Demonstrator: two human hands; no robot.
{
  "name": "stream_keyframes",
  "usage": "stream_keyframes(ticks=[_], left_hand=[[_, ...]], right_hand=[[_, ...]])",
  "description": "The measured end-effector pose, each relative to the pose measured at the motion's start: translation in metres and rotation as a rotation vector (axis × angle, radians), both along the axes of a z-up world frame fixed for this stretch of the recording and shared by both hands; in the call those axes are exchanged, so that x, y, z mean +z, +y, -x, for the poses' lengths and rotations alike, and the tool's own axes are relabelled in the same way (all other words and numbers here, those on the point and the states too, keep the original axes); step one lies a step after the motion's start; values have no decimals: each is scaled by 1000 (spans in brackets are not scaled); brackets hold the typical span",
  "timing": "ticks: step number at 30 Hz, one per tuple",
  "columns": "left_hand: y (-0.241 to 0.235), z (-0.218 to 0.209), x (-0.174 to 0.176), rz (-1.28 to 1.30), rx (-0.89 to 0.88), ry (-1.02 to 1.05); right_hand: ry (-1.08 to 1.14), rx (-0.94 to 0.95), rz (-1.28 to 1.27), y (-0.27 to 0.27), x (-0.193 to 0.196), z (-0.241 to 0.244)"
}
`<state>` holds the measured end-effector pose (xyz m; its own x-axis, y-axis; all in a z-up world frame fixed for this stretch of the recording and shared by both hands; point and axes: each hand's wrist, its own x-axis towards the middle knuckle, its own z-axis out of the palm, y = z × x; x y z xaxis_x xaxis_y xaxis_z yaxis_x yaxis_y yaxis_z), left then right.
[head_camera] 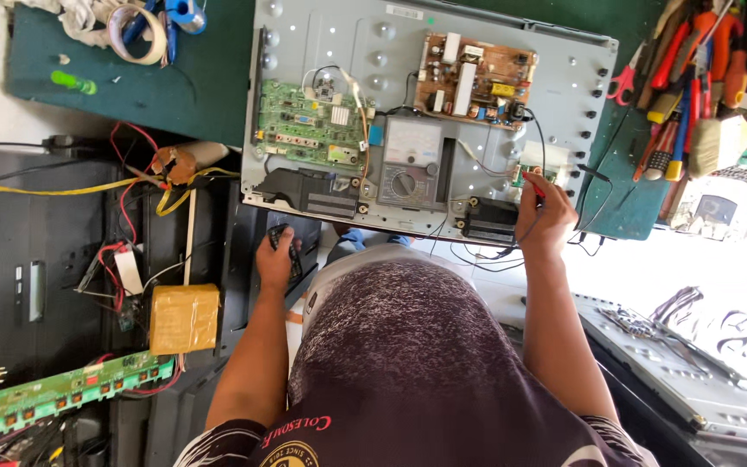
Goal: The person uses a multimeter to test points on the circuit board of a disassembled television. They hold the multimeter probes against various components while simultaneously using a remote control in their other hand.
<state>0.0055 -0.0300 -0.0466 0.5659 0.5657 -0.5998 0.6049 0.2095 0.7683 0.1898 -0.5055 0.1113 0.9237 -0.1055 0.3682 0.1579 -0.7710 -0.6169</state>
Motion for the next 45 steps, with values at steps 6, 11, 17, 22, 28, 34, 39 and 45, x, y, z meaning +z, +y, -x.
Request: stream_keyframes(ticks=[6,11,17,22,28,34,39,45], left_hand=[[-3,9,-11,-1,0,17],[-8,3,7,-18,-19,51],[-5,4,-4,-6,-25,39],[-8,3,8,8,-41,49],[-14,-2,23,80,6,43],[-18,-4,32,100,58,11],[-16,-5,20,86,67,27],[-11,2,-7,42,1,1]], right_hand=[[-10,-18,33,0,-3,2],[2,-38,6,0,1,0],[-6,-77,-61,-4,-2,-6],[-13,-105,-83,-11,-10,-7],[40,-142,-171,-9,-12,-10],[62,-165,-167,-6,-8,-7],[54,-160,-164,-4,-4,-11],[15,-134,-142,-11,-11,-11]])
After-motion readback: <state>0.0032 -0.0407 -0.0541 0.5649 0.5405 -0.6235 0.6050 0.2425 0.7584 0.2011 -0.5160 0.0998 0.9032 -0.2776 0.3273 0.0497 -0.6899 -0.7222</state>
